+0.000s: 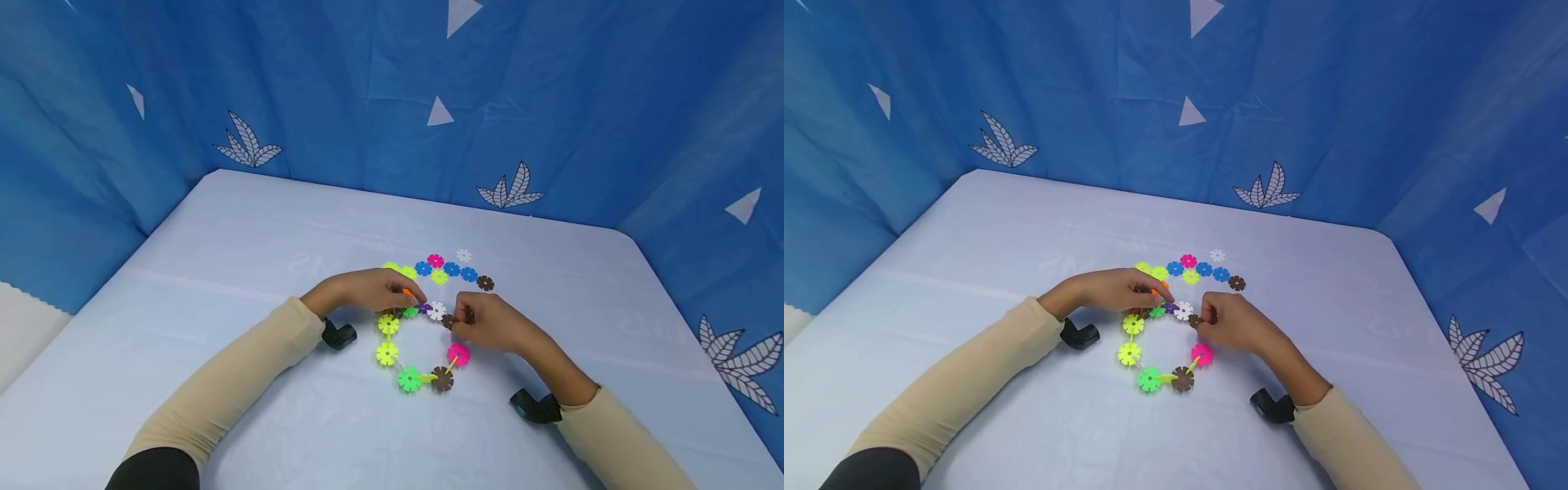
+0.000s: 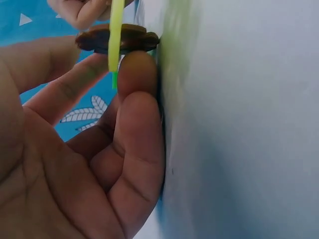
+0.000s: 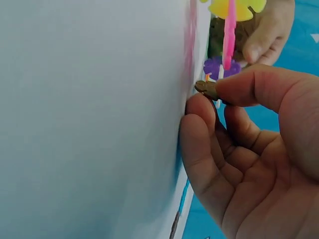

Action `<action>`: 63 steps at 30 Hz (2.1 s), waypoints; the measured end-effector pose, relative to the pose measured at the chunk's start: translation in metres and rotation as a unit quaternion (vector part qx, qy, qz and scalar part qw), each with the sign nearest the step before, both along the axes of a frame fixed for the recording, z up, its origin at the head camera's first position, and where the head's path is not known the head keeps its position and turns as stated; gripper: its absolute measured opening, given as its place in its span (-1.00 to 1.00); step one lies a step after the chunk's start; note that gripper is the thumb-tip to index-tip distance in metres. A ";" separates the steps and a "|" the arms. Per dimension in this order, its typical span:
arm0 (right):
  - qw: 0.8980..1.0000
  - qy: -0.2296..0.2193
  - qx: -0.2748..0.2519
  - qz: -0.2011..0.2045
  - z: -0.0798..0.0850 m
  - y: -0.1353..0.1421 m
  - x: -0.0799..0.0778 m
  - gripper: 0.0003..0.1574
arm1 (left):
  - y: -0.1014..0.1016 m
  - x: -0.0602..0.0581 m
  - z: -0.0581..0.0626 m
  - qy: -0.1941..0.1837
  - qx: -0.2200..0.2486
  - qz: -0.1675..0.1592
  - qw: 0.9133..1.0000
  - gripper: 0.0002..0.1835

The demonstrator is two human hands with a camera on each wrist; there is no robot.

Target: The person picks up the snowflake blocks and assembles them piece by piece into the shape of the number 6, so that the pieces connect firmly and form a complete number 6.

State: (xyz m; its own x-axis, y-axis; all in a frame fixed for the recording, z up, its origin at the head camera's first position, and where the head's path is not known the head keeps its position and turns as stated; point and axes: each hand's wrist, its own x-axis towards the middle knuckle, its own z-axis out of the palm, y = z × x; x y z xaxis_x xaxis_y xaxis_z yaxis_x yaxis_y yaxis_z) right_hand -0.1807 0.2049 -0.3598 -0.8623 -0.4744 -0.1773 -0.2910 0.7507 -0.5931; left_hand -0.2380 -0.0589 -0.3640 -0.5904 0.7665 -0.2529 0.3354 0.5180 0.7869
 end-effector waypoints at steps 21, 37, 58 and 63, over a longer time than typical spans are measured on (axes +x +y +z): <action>1.000 0.025 0.014 0.003 0.005 -0.016 0.000 -0.73 | 0.008 -0.002 -0.001 0.025 0.040 0.019 0.999 -0.73; 0.999 0.031 0.016 0.006 0.007 -0.022 -0.001 -0.72 | 0.010 -0.002 -0.001 0.035 0.030 0.028 0.999 -0.76; 0.999 0.046 0.016 0.001 0.005 -0.026 0.001 -0.71 | 0.008 -0.003 -0.001 0.016 0.044 0.025 0.999 -0.78; 0.999 0.045 0.011 -0.002 0.004 -0.026 0.000 -0.72 | 0.007 -0.003 -0.001 0.007 0.054 0.019 0.998 -0.82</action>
